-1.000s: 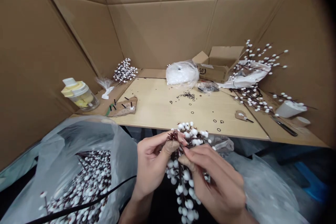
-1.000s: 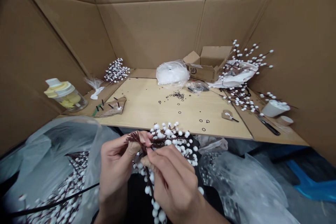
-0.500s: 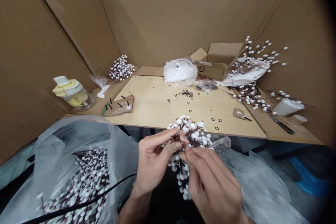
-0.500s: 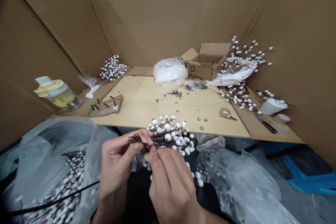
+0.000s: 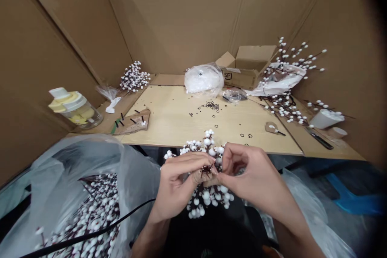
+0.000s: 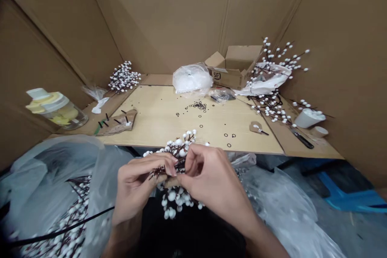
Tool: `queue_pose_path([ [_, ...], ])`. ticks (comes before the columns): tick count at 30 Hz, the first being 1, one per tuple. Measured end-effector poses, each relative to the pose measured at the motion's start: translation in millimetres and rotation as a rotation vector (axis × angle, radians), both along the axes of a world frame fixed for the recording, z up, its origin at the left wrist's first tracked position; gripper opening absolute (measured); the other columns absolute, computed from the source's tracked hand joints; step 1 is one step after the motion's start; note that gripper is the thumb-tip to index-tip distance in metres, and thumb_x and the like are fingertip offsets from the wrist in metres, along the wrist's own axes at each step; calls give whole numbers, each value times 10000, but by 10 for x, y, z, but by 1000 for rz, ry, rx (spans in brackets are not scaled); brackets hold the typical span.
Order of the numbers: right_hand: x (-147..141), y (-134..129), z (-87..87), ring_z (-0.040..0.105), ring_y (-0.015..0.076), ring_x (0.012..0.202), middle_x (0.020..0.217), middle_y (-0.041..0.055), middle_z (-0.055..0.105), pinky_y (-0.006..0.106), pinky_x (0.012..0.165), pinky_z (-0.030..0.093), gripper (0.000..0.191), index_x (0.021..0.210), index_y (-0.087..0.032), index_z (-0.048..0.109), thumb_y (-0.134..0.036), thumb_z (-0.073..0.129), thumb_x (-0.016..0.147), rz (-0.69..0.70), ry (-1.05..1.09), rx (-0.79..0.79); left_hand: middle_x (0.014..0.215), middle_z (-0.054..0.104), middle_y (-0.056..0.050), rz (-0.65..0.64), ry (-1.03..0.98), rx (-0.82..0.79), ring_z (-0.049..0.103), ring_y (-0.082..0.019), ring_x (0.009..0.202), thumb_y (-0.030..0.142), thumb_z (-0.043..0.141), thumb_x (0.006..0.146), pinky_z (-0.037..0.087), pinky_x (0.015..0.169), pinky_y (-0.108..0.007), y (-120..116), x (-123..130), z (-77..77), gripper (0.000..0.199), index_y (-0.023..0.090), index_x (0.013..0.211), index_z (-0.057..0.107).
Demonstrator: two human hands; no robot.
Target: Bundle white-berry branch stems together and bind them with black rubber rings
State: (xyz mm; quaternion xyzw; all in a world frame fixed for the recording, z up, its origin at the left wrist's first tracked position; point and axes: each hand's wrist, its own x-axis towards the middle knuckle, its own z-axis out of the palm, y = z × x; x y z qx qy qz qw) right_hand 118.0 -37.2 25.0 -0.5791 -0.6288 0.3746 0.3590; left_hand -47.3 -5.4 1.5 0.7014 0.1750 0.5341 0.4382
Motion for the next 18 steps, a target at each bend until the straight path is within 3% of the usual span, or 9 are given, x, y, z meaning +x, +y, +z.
queue_pose_path([
  [10,23,125,-106,403,31,538,570,-44,446,133,464,298,181,632,-127,370,-132,551,628,172,125,-19,702,620,-56,-90,102,48,601,-153,754,76,513,845,477,720,-289,-6,30,-20,151,127,810,651],
  [14,-30,98,-101,422,29,554,606,-38,481,125,476,307,177,656,-124,388,-141,563,646,207,170,-16,694,610,-52,-88,92,44,602,-156,769,76,523,838,475,733,-283,-32,-10,-35,127,125,785,627],
  [18,-39,34,-44,461,25,580,631,-41,530,108,521,359,257,700,-116,454,-138,690,601,284,217,-76,676,614,-55,-131,109,-45,582,-148,724,187,538,866,460,686,-251,-45,-80,-36,188,124,702,602],
])
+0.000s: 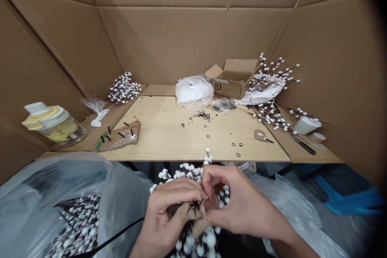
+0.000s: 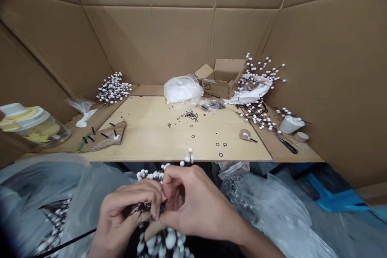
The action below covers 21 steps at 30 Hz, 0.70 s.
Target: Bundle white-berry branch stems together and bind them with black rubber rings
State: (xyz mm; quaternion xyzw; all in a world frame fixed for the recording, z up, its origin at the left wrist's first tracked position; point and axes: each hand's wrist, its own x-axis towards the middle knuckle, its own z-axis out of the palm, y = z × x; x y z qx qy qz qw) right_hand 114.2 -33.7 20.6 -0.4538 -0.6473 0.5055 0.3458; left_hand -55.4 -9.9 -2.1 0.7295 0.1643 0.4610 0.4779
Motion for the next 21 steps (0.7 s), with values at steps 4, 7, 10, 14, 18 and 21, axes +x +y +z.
queue_pose_path([
  [4,303,105,21,574,68,716,787,18,628,151,674,473,371,827,-112,550,-207,798,568,232,94,-95,636,604,-51,-47,26,-119,559,-148,700,328,542,874,431,674,-242,50,-64,-41,305,127,653,605],
  [7,691,401,-101,599,88,745,820,57,632,187,696,488,232,841,-98,600,-309,664,770,77,78,27,659,609,-55,-34,-26,-207,554,-156,717,357,554,865,413,692,-249,128,-79,-126,307,132,667,621],
  [10,959,811,-369,569,83,734,821,57,623,175,656,443,271,823,-96,624,-363,585,826,-294,-271,234,724,621,-69,-29,-77,-308,545,-165,747,351,567,858,403,717,-261,213,-49,-222,285,131,691,638],
  [14,968,1279,-751,552,89,750,862,49,625,179,667,400,146,872,-114,670,-210,594,792,-279,-430,239,718,598,-57,-52,-132,-409,532,-159,746,315,558,867,398,731,-269,313,28,-313,254,133,704,626],
  [18,850,1518,-945,492,70,663,776,29,602,168,622,334,93,823,-108,658,-154,620,752,-235,-531,255,663,554,-36,-79,-155,-439,525,-150,732,294,558,869,400,734,-270,389,69,-347,227,138,720,629],
  [21,808,1593,-1008,454,68,621,711,26,572,172,602,294,79,791,-97,639,-165,609,765,-227,-570,251,626,527,-25,-89,-185,-461,513,-139,707,295,569,862,403,726,-261,402,57,-298,226,138,712,632],
])
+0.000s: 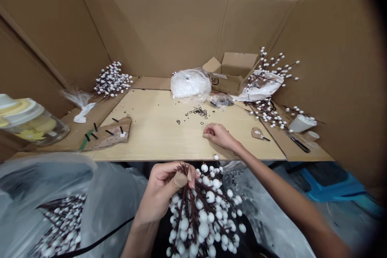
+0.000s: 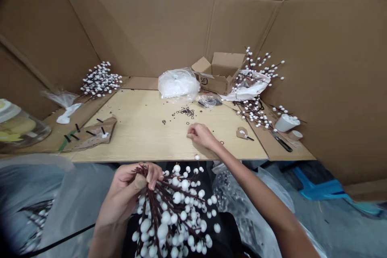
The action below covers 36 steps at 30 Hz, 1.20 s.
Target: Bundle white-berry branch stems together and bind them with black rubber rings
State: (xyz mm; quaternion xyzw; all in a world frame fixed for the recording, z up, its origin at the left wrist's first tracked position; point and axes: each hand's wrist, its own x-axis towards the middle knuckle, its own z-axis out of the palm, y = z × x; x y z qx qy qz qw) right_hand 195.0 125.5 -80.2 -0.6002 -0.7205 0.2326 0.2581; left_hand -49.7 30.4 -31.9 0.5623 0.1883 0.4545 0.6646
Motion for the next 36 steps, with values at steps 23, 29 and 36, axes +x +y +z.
queue_pose_path([
  [23,-408,-862,1417,638,78,785,849,42,626,141,743,539,118,908,-97,586,-172,599,818,410,594,-31,678,613,-67,-182,61,-77,559,-145,702,324,602,837,421,710,-259,57,154,200,277,89,710,676],
  [29,-407,-749,1541,622,44,713,795,11,649,77,642,511,85,823,-103,665,-146,592,815,597,344,-48,673,632,-72,-266,62,-136,581,-147,705,311,622,824,452,688,-255,35,202,240,254,91,717,688],
  [36,-472,-595,1688,580,2,699,795,7,634,33,627,448,118,854,-66,646,-81,529,837,882,174,-98,687,643,-74,-350,28,-167,605,-153,705,306,643,806,487,717,-278,37,264,209,221,99,748,694],
])
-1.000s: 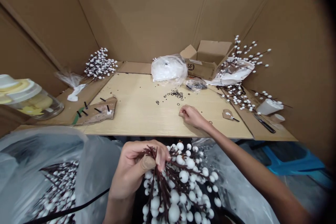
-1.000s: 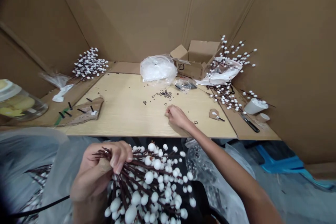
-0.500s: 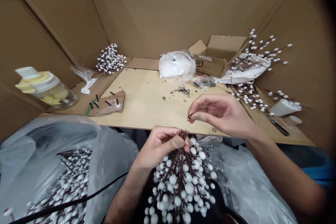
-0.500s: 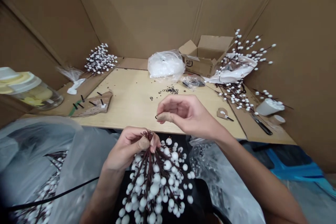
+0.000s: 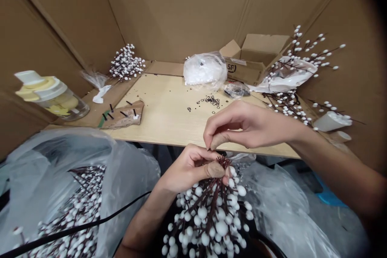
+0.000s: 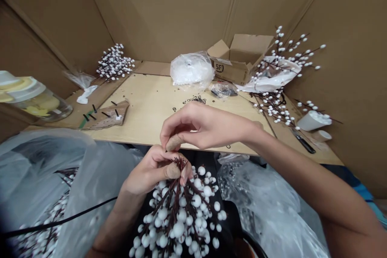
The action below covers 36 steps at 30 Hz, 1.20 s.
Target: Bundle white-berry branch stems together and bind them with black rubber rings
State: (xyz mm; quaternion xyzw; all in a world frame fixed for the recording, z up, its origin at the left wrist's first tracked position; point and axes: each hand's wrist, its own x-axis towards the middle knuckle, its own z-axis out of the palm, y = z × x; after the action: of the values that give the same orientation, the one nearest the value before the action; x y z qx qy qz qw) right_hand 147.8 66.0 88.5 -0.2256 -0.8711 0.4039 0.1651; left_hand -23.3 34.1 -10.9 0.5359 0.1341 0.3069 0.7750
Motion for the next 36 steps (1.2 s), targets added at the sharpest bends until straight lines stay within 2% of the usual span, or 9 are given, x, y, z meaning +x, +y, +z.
queue_pose_path([
  [5,11,27,53,598,19,724,832,8,644,55,626,442,170,902,-89,665,-76,513,827,39,-46,-19,674,648,-75,19,35,-5,618,-164,696,342,674,771,488,698,-279,2,5,18,247,102,721,695],
  [11,45,-15,92,576,-4,669,785,-42,638,53,609,395,241,880,-149,682,-21,494,801,48,-112,215,692,650,-74,-4,29,-21,612,-155,706,332,678,768,472,680,-247,12,18,8,247,94,701,682],
  [14,42,-45,132,555,-11,633,772,-60,633,60,583,365,248,900,-179,680,-35,499,811,37,-180,269,685,646,-72,-8,28,2,614,-159,718,327,662,784,469,689,-247,20,24,-9,245,91,722,684],
  [20,25,-60,203,488,-29,547,677,-67,603,64,525,312,247,871,-174,683,-23,496,811,66,-209,253,696,647,-80,-15,29,27,604,-153,706,334,644,801,470,713,-256,19,14,-24,259,85,746,683],
  [27,26,-57,224,566,-6,654,757,-68,629,63,588,371,258,846,-197,703,-23,522,785,73,-185,124,693,645,-68,-30,4,5,595,-138,686,269,642,805,469,722,-254,15,6,-30,190,85,779,680],
  [32,61,-16,209,575,11,668,773,-48,639,76,603,401,272,916,-205,708,-45,517,804,91,-263,133,697,648,-64,-25,-7,-5,594,-139,711,284,638,809,459,729,-245,8,1,-37,202,95,764,691],
  [36,55,35,213,593,20,697,784,-45,644,78,641,444,240,907,-197,710,-68,535,804,100,-251,6,695,650,-65,-27,15,-11,592,-133,705,286,642,806,446,688,-221,5,0,-43,208,95,744,698],
])
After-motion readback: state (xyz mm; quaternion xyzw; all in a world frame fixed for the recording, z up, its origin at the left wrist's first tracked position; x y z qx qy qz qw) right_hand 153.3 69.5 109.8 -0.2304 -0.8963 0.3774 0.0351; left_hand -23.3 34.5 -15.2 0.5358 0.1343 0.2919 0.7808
